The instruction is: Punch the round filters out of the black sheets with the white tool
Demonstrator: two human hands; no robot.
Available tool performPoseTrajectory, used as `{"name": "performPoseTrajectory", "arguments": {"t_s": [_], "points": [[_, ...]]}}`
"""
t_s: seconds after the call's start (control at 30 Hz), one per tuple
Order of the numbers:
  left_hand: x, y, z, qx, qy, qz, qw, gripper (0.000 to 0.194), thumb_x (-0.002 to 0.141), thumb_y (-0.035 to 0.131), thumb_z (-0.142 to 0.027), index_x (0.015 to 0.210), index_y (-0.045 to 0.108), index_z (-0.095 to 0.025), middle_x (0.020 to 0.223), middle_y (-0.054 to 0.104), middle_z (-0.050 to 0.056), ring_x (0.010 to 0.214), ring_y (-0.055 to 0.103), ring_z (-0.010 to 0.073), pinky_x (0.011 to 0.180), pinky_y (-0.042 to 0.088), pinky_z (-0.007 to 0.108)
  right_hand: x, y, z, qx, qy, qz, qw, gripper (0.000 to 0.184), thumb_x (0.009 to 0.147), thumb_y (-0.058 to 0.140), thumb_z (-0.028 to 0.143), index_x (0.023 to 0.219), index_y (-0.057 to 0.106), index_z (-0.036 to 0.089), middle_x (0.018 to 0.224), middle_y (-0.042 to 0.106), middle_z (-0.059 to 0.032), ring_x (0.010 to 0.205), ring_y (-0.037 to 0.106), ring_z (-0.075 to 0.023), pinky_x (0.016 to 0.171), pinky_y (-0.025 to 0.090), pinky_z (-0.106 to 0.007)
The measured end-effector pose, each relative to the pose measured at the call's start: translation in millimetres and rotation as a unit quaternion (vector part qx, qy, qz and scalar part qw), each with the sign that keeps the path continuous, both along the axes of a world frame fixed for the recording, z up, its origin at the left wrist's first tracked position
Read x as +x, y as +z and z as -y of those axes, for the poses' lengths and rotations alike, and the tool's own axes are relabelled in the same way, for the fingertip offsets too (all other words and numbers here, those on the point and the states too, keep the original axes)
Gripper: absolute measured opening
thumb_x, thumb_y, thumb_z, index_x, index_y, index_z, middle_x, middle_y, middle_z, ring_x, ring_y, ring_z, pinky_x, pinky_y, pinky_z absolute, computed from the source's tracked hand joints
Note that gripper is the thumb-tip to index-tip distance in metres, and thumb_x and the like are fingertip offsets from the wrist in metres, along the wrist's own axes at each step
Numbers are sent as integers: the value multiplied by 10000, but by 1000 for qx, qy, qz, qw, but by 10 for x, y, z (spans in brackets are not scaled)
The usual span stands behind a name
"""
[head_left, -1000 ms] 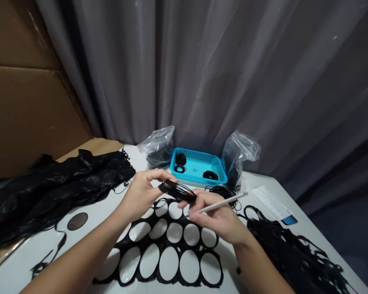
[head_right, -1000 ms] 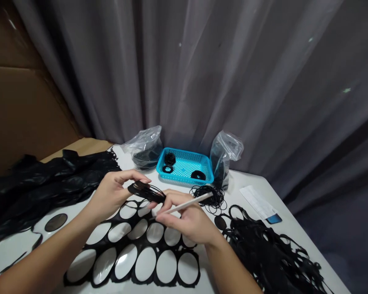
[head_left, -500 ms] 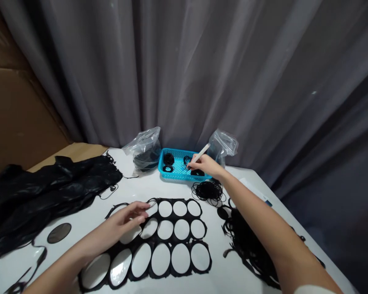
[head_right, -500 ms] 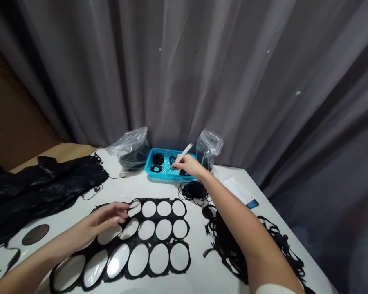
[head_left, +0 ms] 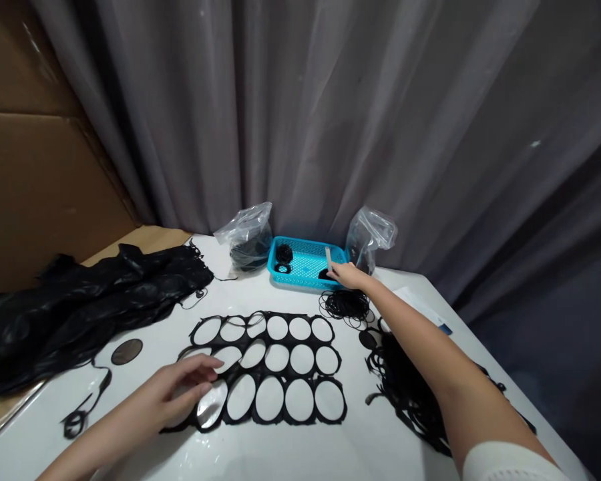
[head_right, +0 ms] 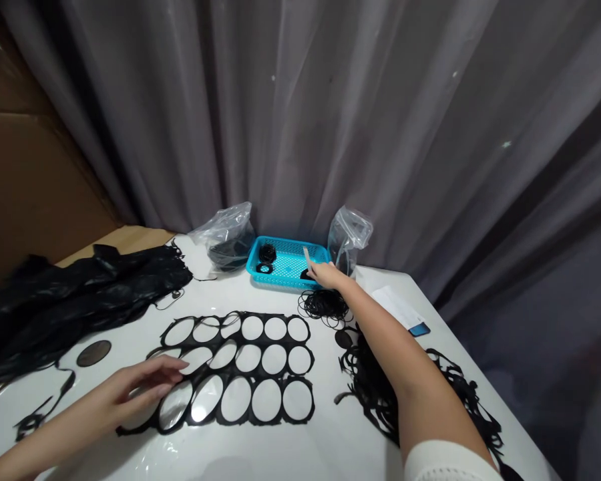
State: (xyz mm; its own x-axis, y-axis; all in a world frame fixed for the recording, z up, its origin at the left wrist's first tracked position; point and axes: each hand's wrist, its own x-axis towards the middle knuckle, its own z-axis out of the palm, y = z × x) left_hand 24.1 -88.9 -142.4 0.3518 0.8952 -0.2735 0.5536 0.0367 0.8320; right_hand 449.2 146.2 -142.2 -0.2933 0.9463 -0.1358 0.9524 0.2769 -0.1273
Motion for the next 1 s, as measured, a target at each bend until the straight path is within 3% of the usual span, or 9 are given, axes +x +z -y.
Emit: {"name": "performPoseTrajectory", "arguments": {"t_s": [0.23,0.43,0.5,0.53,0.67,0.73,0.83,0.93,1.0], "points": [[189,100,19,58,-28,-27,998,326,955,531,-462,1195,655,-280,1209,645,57,1117,610,271,933,486,333,16,-47,56,6,-10,2,1000,232,1031,413,294,1139,562,151,1017,707,-142,911,625,-246,844,376,-312],[411,-156,101,225,-47,-178,957,429,834,687,-362,1238,598,-247,1177,574,97,1065,523,315,907,435,430,2,-103,54,25,-10,-38,999,208,998,453,267,995,610,132,1056,655,-162,973,590,-258,873,411,-346],[468,-247,114,240,-39,-209,947,212,865,632,-323,1051,629,-222,1068,584,88,967,526,300,836,431,418,-8,-47,73,44,-17,-61,997,195,973,476,251,958,624,125,1066,631,-173,998,576,-271,891,427,-367],[489,-271,111,242,-34,-208,947,113,899,577,-305,956,618,-217,1013,585,80,929,527,288,808,426,404,-26,-6,111,59,-21,-74,995,197,964,478,244,960,630,118,1093,613,-185,1028,566,-281,910,430,-381],[601,-151,21,215,16,-94,972,190,983,445,-305,850,544,-214,887,575,45,835,534,237,729,406,341,-298,119,587,96,-9,-188,977,318,996,386,314,1108,615,124,1158,580,-161,1020,590,-247,887,483,-363],[736,20,-46,198,29,14,980,199,988,452,-327,845,521,-208,833,566,22,779,532,203,692,405,307,-563,114,1010,-48,70,-402,912,388,983,438,423,1215,581,147,1081,617,-112,868,624,-212,754,522,-347],[995,295,-135,183,-32,105,977,206,978,481,-365,864,524,-199,830,595,9,755,559,168,681,446,269,-918,88,1671,-286,188,-490,802,427,888,610,552,1034,650,154,966,648,-67,812,617,-189,716,525,-327],[1045,475,-224,209,-90,97,969,229,983,501,-406,971,581,-192,945,654,31,813,616,161,728,491,256,-841,126,2161,-282,112,-554,775,380,873,649,545,936,669,171,890,658,-43,827,627,-197,785,530,-348],[830,523,-325,280,-102,-32,954,241,997,494,-413,1029,628,-215,1032,668,33,892,639,162,802,504,258,-429,158,2388,-212,-9,-589,779,326,870,667,513,972,692,205,922,672,-53,840,642,-212,800,543,-360]]}}
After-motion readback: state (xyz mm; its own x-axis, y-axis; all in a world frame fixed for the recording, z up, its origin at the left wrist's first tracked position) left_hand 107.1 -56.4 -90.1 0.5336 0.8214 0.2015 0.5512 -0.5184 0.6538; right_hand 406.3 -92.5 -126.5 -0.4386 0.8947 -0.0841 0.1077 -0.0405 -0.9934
